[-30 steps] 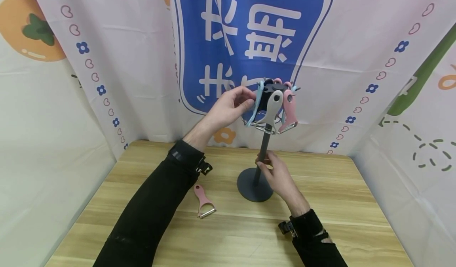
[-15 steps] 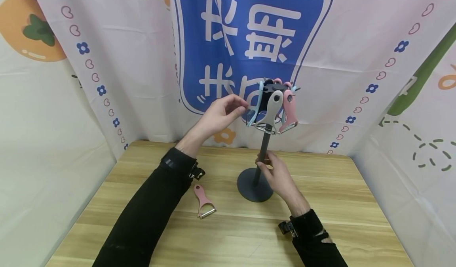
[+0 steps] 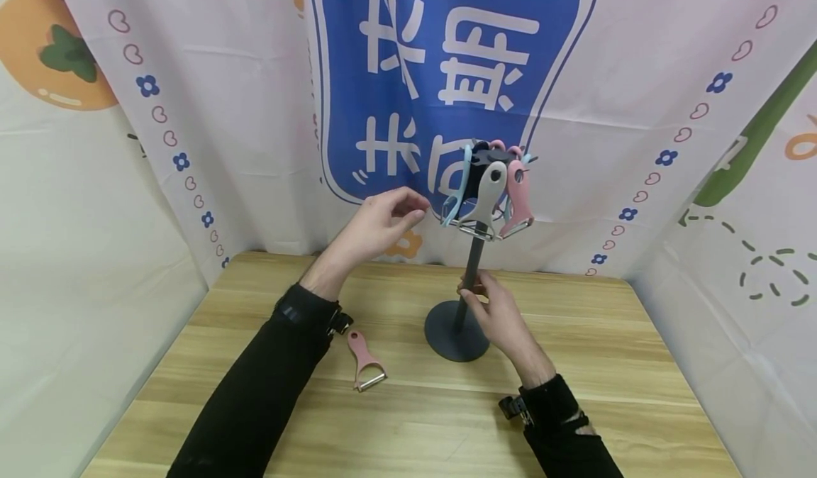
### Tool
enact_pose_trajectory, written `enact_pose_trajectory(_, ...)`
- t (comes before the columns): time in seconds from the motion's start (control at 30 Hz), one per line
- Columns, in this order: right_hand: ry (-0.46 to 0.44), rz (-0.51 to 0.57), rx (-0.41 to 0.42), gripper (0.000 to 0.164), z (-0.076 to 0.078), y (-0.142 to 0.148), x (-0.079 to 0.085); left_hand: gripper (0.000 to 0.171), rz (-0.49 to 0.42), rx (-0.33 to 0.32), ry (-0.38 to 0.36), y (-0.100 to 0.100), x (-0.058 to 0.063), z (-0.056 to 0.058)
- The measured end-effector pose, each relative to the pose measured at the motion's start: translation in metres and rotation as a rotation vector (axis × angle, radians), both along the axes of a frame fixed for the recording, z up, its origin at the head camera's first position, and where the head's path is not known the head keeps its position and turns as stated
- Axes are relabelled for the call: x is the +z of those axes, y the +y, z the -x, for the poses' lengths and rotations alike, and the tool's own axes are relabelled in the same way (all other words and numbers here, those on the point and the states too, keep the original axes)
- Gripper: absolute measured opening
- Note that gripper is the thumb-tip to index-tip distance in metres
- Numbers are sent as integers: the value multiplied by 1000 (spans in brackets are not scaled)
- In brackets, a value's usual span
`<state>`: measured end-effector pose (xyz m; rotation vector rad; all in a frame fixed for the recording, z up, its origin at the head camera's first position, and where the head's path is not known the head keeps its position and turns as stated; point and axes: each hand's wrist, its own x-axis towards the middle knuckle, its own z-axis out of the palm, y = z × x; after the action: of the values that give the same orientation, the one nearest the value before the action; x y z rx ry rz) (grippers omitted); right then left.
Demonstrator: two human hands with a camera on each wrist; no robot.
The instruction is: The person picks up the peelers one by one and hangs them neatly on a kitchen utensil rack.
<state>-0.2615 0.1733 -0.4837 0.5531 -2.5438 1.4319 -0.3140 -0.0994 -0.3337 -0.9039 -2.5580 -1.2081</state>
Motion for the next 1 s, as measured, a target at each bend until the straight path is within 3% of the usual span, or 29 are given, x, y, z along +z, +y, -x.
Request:
enact_pose_trajectory(0.33, -3, 0, 0, 22, 0, -1, 0, 24, 101, 48, 66, -8, -13, -9)
enact_pose_trajectory(0.6, -11, 7, 1, 21, 0, -1, 0, 27, 149, 96, -8, -17, -24, -21)
enact_pose_trajectory(1.0, 6, 17, 13, 21, -1, -1, 1, 28, 237, 131, -25, -28, -43, -32)
